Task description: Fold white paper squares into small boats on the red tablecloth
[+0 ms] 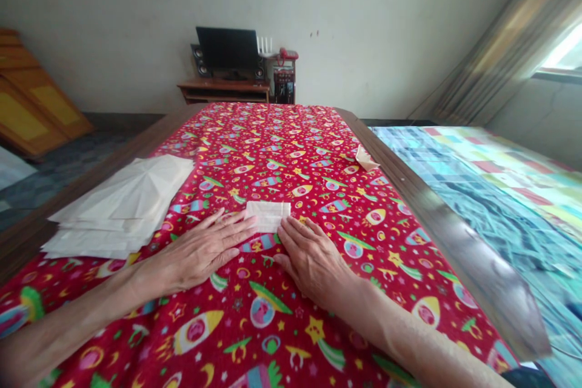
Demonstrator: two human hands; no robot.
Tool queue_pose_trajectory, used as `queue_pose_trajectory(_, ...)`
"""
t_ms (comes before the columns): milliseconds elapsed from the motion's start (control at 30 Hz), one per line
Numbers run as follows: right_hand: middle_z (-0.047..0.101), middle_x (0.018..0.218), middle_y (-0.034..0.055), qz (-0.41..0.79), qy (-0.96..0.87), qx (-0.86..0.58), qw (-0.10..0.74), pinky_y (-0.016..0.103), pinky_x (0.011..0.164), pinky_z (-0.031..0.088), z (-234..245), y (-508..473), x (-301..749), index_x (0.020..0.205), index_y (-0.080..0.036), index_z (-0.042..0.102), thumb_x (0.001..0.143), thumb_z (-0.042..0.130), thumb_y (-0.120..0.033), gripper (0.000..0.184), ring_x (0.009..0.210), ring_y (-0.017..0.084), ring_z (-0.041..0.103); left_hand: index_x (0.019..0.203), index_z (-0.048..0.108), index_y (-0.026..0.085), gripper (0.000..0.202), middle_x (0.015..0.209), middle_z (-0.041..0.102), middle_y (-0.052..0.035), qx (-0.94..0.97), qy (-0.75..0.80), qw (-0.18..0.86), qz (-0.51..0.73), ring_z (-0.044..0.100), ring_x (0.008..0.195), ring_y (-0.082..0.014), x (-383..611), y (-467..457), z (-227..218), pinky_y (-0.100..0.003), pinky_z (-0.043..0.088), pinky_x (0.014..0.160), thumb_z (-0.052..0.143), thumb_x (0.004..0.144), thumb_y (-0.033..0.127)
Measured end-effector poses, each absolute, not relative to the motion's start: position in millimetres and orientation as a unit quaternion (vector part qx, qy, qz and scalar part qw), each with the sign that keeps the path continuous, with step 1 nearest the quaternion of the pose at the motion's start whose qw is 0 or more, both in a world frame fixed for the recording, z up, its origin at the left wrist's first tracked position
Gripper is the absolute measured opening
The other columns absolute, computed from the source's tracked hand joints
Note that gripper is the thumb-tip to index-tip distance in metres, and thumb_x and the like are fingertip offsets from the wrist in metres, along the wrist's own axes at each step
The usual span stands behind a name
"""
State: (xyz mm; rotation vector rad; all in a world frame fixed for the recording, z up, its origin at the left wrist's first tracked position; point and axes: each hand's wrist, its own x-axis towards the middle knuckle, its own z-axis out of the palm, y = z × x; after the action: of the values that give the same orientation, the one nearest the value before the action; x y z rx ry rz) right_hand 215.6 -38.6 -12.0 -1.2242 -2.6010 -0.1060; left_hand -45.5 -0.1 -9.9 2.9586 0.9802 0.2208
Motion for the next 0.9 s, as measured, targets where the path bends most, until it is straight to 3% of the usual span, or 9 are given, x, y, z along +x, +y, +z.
queue_pose_trajectory(200, 0.062, 0.122, 0.0129, -0.041, -0.900, -0.411, 0.138, 0.039, 0.098, 0.046, -4, -28, 210, 0.113, -0.013, 0.063, 0.098, 0.037, -0.029, 0.034, 0.116, 0.024, 0.057, 0.137, 0.041, 0.018, 0.042, 0.144, 0.043, -0.0096, 0.947, 0.304, -0.010, 0.102, 0.036, 0.135, -0.0212, -31, -1, -11, -0.043, 0.027, 0.114, 0.038, 0.097, 0.032)
queue_pose_trajectory(367, 0.068, 0.110, 0.0122, -0.036, -0.905, -0.400, 0.139, 0.038, 0.094, 0.048, -2, -23, 208, 0.103, -0.014, 0.064, 0.098, 0.035, -0.026, 0.032, 0.108, 0.022, 0.061, 0.136, 0.040, 0.013, 0.044, 0.144, 0.042, -0.0122, 0.948, 0.293, -0.014, 0.122, 0.034, 0.136, -0.0222, -17, 5, -12, -0.040, 0.031, 0.112, 0.036, 0.098, 0.036)
queue_pose_trajectory(500, 0.066, 0.114, 0.0138, -0.064, -0.906, -0.394, 0.139, 0.038, 0.094, 0.048, -3, -20, 209, 0.103, -0.013, 0.063, 0.099, 0.034, -0.027, 0.033, 0.109, 0.023, 0.060, 0.137, 0.040, 0.010, 0.048, 0.147, 0.037, -0.0150, 0.946, 0.306, -0.018, 0.104, 0.031, 0.138, -0.0251, -11, 12, -13, -0.044, 0.028, 0.113, 0.033, 0.098, 0.038)
queue_pose_trajectory(700, 0.067, 0.110, 0.0111, -0.062, -0.908, -0.385, 0.154, 0.037, 0.092, 0.048, -2, -14, 211, 0.100, -0.017, 0.062, 0.098, 0.039, -0.027, 0.026, 0.106, 0.022, 0.061, 0.143, 0.032, 0.026, 0.048, 0.151, 0.032, -0.0032, 0.945, 0.320, 0.000, 0.066, 0.019, 0.142, -0.0291, -17, 20, -14, -0.052, 0.024, 0.111, 0.030, 0.099, 0.043)
queue_pose_trajectory(900, 0.069, 0.100, 0.0119, -0.113, -0.893, -0.405, 0.162, 0.037, 0.082, 0.049, -9, -20, 206, 0.097, -0.014, 0.064, 0.096, 0.040, -0.024, 0.026, 0.095, 0.023, 0.064, 0.143, 0.030, 0.032, 0.044, 0.151, 0.032, -0.0019, 0.949, 0.308, 0.013, 0.067, 0.021, 0.141, -0.0273, -18, 17, -10, -0.052, 0.022, 0.111, 0.030, 0.100, 0.037)
